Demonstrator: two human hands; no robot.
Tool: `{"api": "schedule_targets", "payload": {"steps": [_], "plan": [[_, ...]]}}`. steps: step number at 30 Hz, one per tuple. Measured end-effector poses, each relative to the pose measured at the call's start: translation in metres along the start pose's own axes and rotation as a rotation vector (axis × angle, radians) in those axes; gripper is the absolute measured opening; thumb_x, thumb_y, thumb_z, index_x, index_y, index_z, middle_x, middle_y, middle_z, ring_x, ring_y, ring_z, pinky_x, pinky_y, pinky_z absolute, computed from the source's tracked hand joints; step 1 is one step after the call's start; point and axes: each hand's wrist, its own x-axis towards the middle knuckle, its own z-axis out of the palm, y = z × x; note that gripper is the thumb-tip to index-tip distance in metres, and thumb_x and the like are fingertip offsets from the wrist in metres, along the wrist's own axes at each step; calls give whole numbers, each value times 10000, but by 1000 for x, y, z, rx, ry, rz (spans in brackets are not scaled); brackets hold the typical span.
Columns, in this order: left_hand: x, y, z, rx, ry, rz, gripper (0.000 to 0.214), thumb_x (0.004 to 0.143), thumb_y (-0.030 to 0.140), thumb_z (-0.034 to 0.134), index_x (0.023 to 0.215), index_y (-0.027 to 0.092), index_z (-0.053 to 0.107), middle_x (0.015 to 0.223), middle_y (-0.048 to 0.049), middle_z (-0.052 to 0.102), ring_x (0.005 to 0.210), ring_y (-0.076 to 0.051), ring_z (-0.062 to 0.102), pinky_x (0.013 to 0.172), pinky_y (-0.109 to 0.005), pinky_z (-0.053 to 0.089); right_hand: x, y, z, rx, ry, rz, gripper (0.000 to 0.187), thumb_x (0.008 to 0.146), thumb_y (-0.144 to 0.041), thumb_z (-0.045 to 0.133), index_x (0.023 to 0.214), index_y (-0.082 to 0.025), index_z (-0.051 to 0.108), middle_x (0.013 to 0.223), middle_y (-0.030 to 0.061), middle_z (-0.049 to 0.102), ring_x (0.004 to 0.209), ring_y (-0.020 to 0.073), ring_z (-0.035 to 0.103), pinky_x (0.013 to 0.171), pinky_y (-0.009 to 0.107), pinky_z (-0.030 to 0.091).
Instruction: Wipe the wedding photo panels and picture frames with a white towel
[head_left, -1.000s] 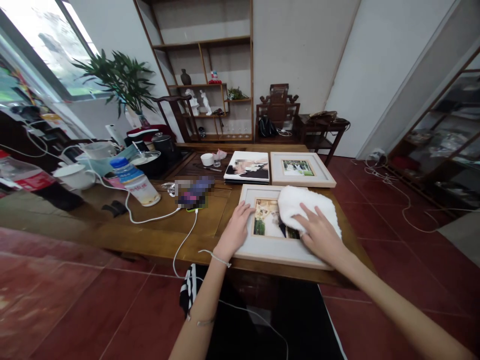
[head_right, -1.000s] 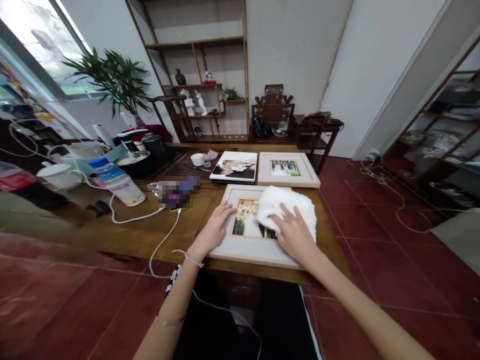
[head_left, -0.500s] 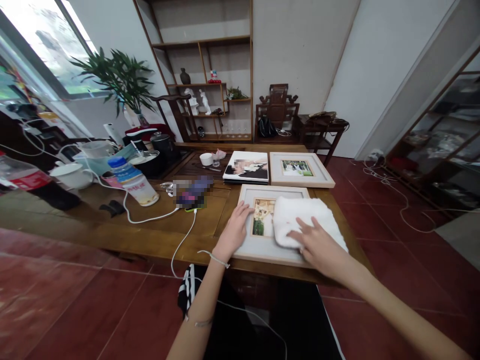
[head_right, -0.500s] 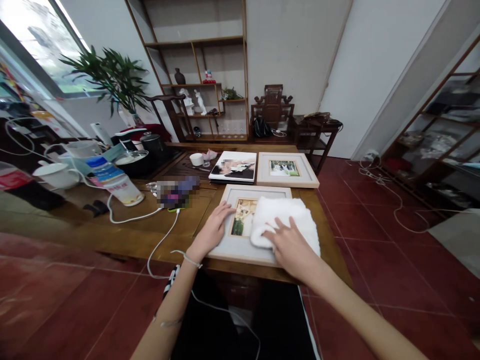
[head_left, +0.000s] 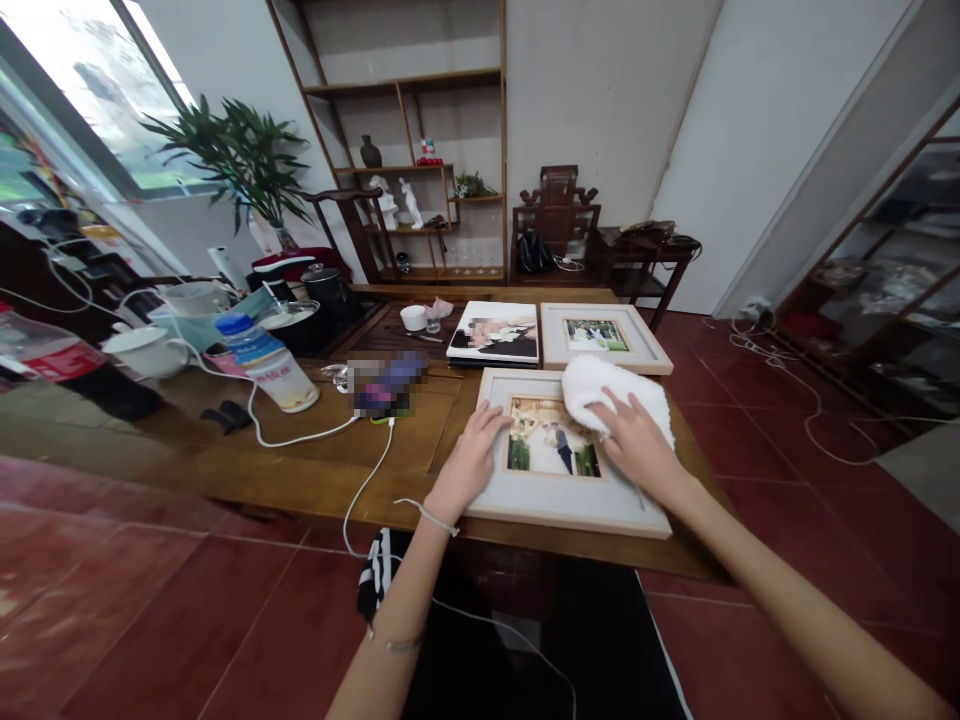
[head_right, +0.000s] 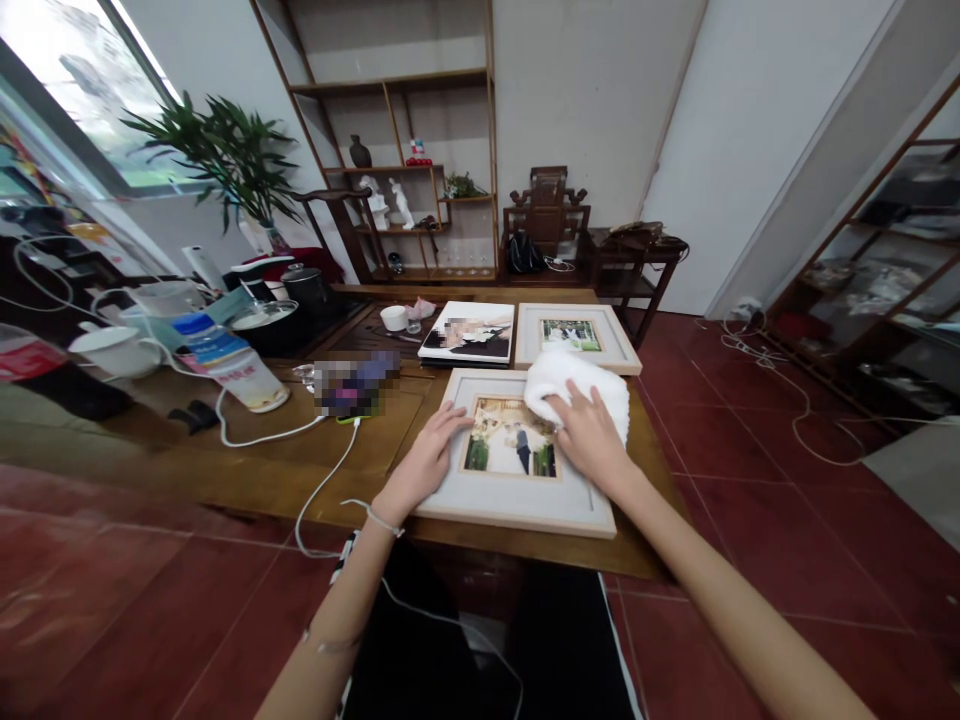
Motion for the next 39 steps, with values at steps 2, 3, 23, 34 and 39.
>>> {"api": "schedule_targets", "payload": {"steps": [2, 3, 23, 34, 39], "plan": [[-1, 0, 1, -2, 1, -7, 597, 773, -102, 337, 1242, 195, 556, 1434, -115, 482, 1458, -244, 261, 1155, -541, 299, 16, 8, 2, -15, 14, 6, 561, 752, 9, 404, 1293, -56, 538, 1365, 241, 537, 1401, 338, 320, 1121, 574, 241], [-1, 0, 1, 2, -2, -9, 592, 776, -100, 338, 1243, 192, 554, 1435, -118, 480, 1458, -248, 260, 1152, -546, 301, 21, 8, 3, -20, 12, -9, 554, 752, 8, 413, 1283, -71, 551, 1370, 224, 540, 1402, 343, 316, 1121, 581, 228], [-1, 0, 2, 38, -15, -6, 592, 785, -99, 332, 1240, 208, 554, 1414, -118, 494, 1461, -245, 252, 1138, -559, 314, -56, -52, -30, 66, -132, -139, 543, 712, -2, 436, 1194, -175, 614, 1313, 181, 597, 1309, 300, 471, 1055, 507, 401], [-1, -3, 3, 5, -3, -31, 557, 791, -87, 347, 1221, 199, 556, 1418, -120, 494, 1465, -245, 246, 1144, -568, 303, 42, 1, 6, -13, 13, -45, 530, 770, -12, 411, 1277, -77, 553, 1307, 225, 588, 1385, 334, 342, 1111, 554, 237], [0, -5, 4, -8, 27, -19, 549, 800, -90, 337, 1216, 187, 563, 1398, -124, 515, 1449, -238, 287, 1150, -546, 314, 4, -31, -11, 15, -74, -135, 510, 745, 8, 411, 1198, -114, 614, 1277, 197, 615, 1330, 327, 425, 1094, 556, 280]]}}
